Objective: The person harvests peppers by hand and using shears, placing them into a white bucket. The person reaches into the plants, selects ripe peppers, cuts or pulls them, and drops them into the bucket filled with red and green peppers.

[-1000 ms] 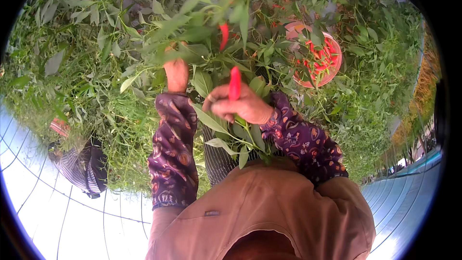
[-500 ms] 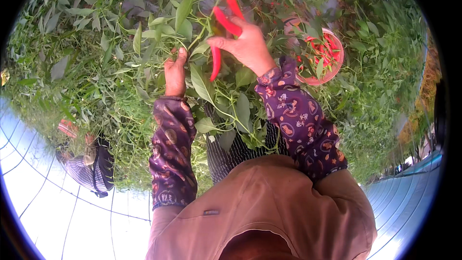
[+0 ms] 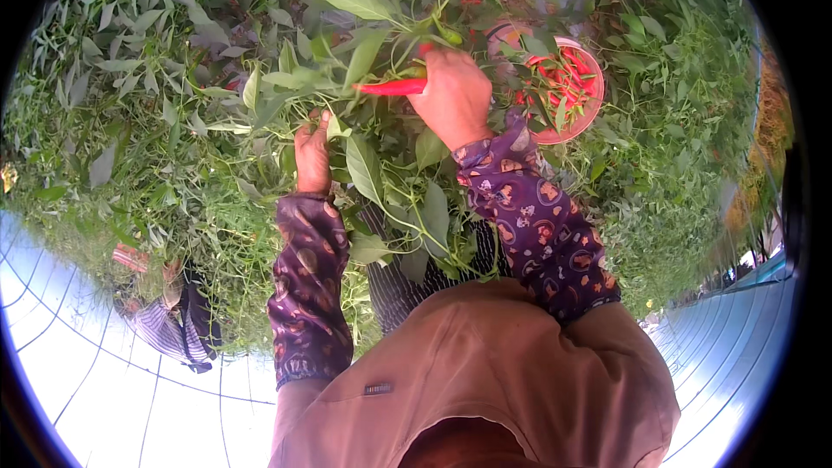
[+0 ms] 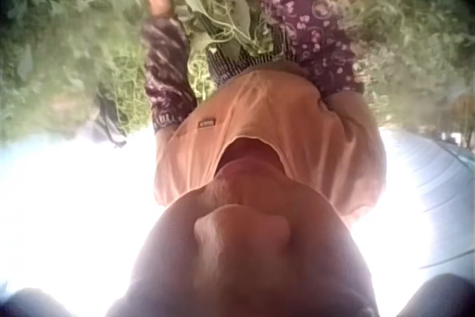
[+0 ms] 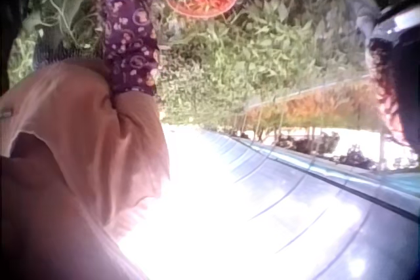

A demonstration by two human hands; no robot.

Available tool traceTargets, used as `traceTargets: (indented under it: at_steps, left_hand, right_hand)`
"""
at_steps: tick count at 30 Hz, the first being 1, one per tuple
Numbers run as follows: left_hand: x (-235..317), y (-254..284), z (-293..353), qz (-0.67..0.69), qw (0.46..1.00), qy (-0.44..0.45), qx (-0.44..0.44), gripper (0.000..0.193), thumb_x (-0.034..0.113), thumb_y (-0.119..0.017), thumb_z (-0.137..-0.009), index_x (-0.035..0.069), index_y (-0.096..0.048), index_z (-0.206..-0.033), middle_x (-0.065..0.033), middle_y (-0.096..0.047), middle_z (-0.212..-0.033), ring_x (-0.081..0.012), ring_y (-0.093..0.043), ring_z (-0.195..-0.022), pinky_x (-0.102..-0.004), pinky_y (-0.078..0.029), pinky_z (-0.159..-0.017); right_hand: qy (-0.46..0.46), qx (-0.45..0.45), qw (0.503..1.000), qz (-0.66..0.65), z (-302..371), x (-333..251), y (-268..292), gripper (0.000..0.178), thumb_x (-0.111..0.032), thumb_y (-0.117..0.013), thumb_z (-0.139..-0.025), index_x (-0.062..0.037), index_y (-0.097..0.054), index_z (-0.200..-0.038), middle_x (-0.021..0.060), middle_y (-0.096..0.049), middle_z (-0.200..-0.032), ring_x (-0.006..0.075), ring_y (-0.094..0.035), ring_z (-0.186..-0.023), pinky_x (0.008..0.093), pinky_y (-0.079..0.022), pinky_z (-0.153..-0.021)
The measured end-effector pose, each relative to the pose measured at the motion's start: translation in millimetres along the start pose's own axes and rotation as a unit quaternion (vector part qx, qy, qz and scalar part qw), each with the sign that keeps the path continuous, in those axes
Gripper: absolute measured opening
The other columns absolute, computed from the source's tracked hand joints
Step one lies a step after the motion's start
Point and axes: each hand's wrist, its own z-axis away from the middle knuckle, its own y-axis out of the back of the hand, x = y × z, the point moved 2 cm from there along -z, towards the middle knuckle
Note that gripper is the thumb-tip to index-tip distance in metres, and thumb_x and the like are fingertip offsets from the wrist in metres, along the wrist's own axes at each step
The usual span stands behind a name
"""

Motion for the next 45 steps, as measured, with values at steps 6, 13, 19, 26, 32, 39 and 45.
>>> traceTargets:
  at_steps: [6,13,19,26,32,39,45]
  left_hand:
    - [-20,6,4,-0.025,0.999,-0.002,-0.021,0.039,0.029,-0.065,-0.098,-0.004,-0.062,-0.119,0.0003,-0.065,-0.093,-0.0079,-0.054,-0.081,-0.0226,-0.042,-0.074]
    - [-26,12,-1,-0.134,0.986,-0.065,-0.074,0.029,0.014,-0.053,-0.098,-0.002,-0.063,-0.120,0.0004,-0.063,-0.093,-0.0067,-0.053,-0.081,-0.0227,-0.042,-0.073]
    - [-28,2,3,0.008,0.998,0.037,-0.058,0.032,0.011,-0.054,-0.093,0.001,-0.063,-0.122,0.0029,-0.061,-0.089,-0.0048,-0.045,-0.069,-0.0204,-0.036,-0.063]
    - [-24,5,7,0.028,0.994,0.053,-0.094,0.020,0.020,-0.061,-0.099,0.004,-0.065,-0.109,0.0008,-0.066,-0.087,-0.0075,-0.060,-0.074,-0.0217,-0.046,-0.064]
    - [-34,11,4,0.041,0.993,0.081,-0.081,0.023,0.026,-0.062,-0.099,0.004,-0.064,-0.105,-0.0009,-0.067,-0.086,-0.0086,-0.061,-0.071,-0.0237,-0.048,-0.063]
    - [-37,17,-1,-0.177,0.978,-0.032,-0.107,0.025,0.027,-0.062,-0.098,0.003,-0.064,-0.104,-0.0027,-0.066,-0.086,-0.0098,-0.058,-0.069,-0.0264,-0.046,-0.062]
    - [-61,10,-23,-0.176,0.966,-0.002,-0.188,0.023,0.009,-0.054,-0.099,0.001,-0.061,-0.119,-0.0044,-0.062,-0.088,-0.0165,-0.058,-0.069,-0.0334,-0.049,-0.070]
  right_hand:
    - [-0.011,0.008,0.999,-0.045,18,19,-1,0.019,-0.014,-0.072,-0.067,-0.0070,-0.064,-0.083,0.0112,-0.065,-0.080,0.0326,-0.064,-0.077,0.0399,-0.052,-0.067]
    - [-0.421,0.026,0.664,-0.618,15,93,64,0.019,0.000,-0.070,-0.082,0.0003,-0.063,-0.100,0.0042,-0.066,-0.087,0.0140,-0.064,-0.087,0.0302,-0.051,-0.082]
    - [-0.209,-0.275,0.831,-0.436,-14,101,20,0.073,-0.018,-0.086,-0.077,0.0088,-0.051,-0.135,0.0113,-0.070,-0.102,0.0119,-0.065,-0.088,0.0264,-0.053,-0.080]
    - [-0.059,-0.300,0.899,-0.313,-26,86,-33,0.082,-0.027,-0.090,-0.070,0.0091,-0.053,-0.133,0.0126,-0.070,-0.101,0.0213,-0.067,-0.090,0.0302,-0.052,-0.085]
    - [-0.163,-0.439,0.750,-0.467,-18,90,-46,0.076,-0.029,-0.090,-0.070,-0.0011,-0.058,-0.133,0.0083,-0.071,-0.096,0.0162,-0.065,-0.080,0.0331,-0.053,-0.076]
    - [-0.036,-0.283,0.939,-0.193,-23,76,-35,0.045,-0.037,-0.081,-0.071,-0.0075,-0.073,-0.103,0.0101,-0.062,-0.099,0.0311,-0.065,-0.088,0.0374,-0.053,-0.074]
    - [0.094,-0.139,0.986,-0.003,-13,80,16,0.013,-0.016,-0.072,-0.068,-0.0083,-0.070,-0.078,0.0072,-0.058,-0.089,0.0268,-0.064,-0.084,0.0401,-0.054,-0.065]
